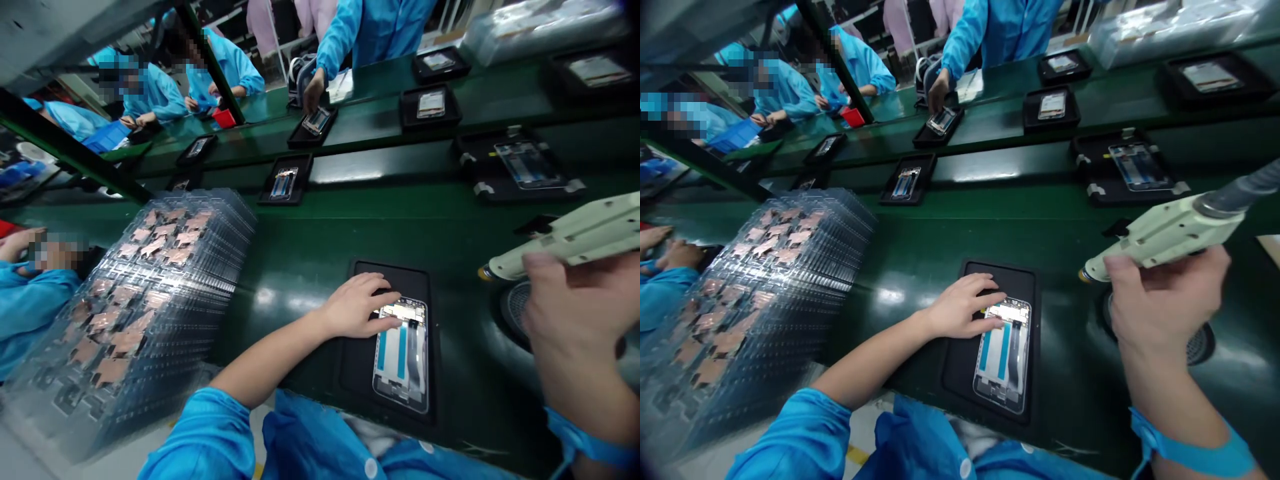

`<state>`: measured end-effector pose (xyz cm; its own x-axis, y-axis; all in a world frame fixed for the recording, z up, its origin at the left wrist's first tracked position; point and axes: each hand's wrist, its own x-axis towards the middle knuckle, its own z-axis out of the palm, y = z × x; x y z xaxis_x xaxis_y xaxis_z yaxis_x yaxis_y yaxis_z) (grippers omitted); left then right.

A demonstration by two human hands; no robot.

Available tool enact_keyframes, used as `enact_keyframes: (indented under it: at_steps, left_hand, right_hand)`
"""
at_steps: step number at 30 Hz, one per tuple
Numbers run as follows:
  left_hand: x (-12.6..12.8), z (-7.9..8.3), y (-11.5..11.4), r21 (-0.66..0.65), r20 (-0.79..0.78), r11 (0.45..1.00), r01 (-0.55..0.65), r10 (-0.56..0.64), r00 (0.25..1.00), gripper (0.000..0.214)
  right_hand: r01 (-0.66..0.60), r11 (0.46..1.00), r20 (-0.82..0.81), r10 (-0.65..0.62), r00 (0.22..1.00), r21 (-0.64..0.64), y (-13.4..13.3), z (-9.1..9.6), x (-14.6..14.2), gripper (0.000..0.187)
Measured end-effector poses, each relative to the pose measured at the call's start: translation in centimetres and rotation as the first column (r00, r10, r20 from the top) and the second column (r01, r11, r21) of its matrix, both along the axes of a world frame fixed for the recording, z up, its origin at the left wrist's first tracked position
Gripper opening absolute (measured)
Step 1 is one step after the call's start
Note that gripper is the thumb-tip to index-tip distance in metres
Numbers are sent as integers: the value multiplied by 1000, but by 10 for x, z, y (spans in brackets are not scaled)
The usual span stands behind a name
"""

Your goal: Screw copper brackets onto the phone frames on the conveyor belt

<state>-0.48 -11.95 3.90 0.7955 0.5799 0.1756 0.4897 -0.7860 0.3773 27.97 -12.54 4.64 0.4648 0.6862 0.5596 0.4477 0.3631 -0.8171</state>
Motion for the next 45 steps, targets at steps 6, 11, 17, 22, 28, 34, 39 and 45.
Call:
enact_keyframes:
  at_steps: [6, 11, 17, 22, 28, 34, 39, 45]
  left_hand:
    - [-4, -1, -5, 87, -57, 996, 24, -19, 998, 48]
    - [-3, 1, -8, 89, -100, 996, -1, 10, 995, 48]
    - [-5, 1, -21, 75, -139, 996, -52, 62, 988, 48]
    - [5, -9, -24, 76, -82, 993, -87, 94, 992, 46]
    - [34, -15, -16, 73, -34, 992, -101, 103, 994, 45]
    - [35, -14, -15, 52, -3, 994, -98, 98, 995, 44]
    - [34, -11, -14, 34, -5, 993, -117, 117, 993, 44]
    - [34, -7, -15, 10, -29, 992, -129, 129, 991, 43]
  right_hand:
    - [-62, 993, -252, 86, 964, 98, 22, 17, -13, 38]
    - [-128, 987, -205, 145, 968, 95, 19, 41, -5, 39]
    - [-79, 987, -156, 101, 983, 139, 6, 45, 15, 29]
    - [-14, 987, -159, 39, 987, 159, -4, 29, 28, 26]
    - [111, 985, -127, -94, 987, 135, -6, 19, 31, 23]
    - [171, 973, -82, -160, 984, 156, -13, 12, 36, 24]
    - [153, 975, -36, -149, 988, 160, -14, 8, 41, 27]
    - [176, 975, -53, -170, 984, 137, -16, 9, 38, 29]
